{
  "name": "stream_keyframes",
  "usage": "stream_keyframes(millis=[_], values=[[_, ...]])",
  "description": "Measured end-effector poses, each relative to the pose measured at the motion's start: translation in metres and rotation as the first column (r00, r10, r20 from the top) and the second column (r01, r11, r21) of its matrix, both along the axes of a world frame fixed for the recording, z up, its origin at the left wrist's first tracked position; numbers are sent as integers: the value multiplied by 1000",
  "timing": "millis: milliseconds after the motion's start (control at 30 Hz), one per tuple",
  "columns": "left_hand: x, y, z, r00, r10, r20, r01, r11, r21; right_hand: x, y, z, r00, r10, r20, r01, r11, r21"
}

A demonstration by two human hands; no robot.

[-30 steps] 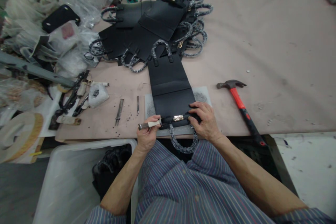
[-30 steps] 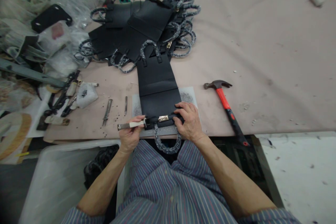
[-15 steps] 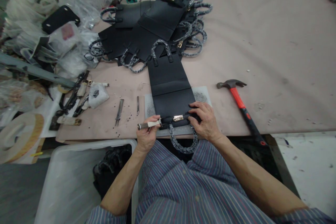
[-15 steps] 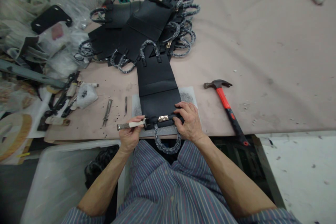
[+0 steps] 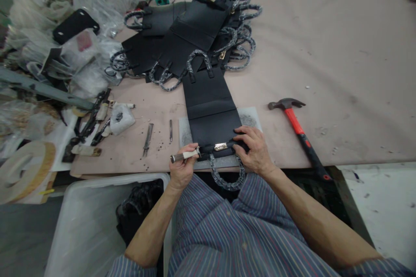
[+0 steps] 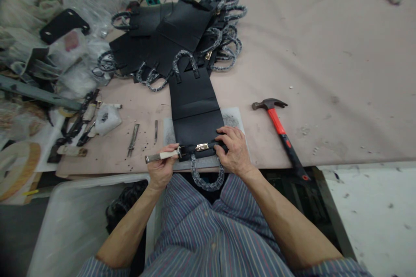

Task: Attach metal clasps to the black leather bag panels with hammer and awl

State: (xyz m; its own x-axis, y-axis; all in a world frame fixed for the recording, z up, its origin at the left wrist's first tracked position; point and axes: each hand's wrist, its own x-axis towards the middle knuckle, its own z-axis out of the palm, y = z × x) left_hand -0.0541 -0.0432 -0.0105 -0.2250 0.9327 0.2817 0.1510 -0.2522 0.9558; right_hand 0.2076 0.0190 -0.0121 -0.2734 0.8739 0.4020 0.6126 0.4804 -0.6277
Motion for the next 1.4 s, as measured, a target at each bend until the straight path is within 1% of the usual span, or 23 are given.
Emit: stream_keyframes(millis=[233,400,533,700,800,933,1033,1267,1400], values=[[0,0,0,999,-32,-14,32,999,29,-1,-1,2,1000,-3,3,3,1000,-4],[-1,0,0,999,-30,-34,31,999,19,-1,-1,2,1000,-8,5,8,1000,-16],[-2,2,0,998,-51,-39,52,998,34,-1,-1,2,1000,-5,6,5,1000,-11],[-4,5,-1,991,-84,-107,94,991,93,-1,-1,1,1000,-3,6,4,1000,-11],[-5,8,2,982,-102,-158,120,987,109,0,-1,1,1000,4,6,-4,1000,-6],[-5,17,7,960,-149,-236,176,979,99,0,0,1,1000,6,10,-6,1000,-4],[-2,21,9,951,-160,-264,192,976,102,0,0,1,1000,8,15,-8,1000,5],[9,22,7,947,-163,-276,185,981,53,0,0,0,1000,4,8,-5,1000,15],[11,20,5,952,-173,-251,181,983,11,-2,0,2,1000,20,-13,-20,1000,-1]])
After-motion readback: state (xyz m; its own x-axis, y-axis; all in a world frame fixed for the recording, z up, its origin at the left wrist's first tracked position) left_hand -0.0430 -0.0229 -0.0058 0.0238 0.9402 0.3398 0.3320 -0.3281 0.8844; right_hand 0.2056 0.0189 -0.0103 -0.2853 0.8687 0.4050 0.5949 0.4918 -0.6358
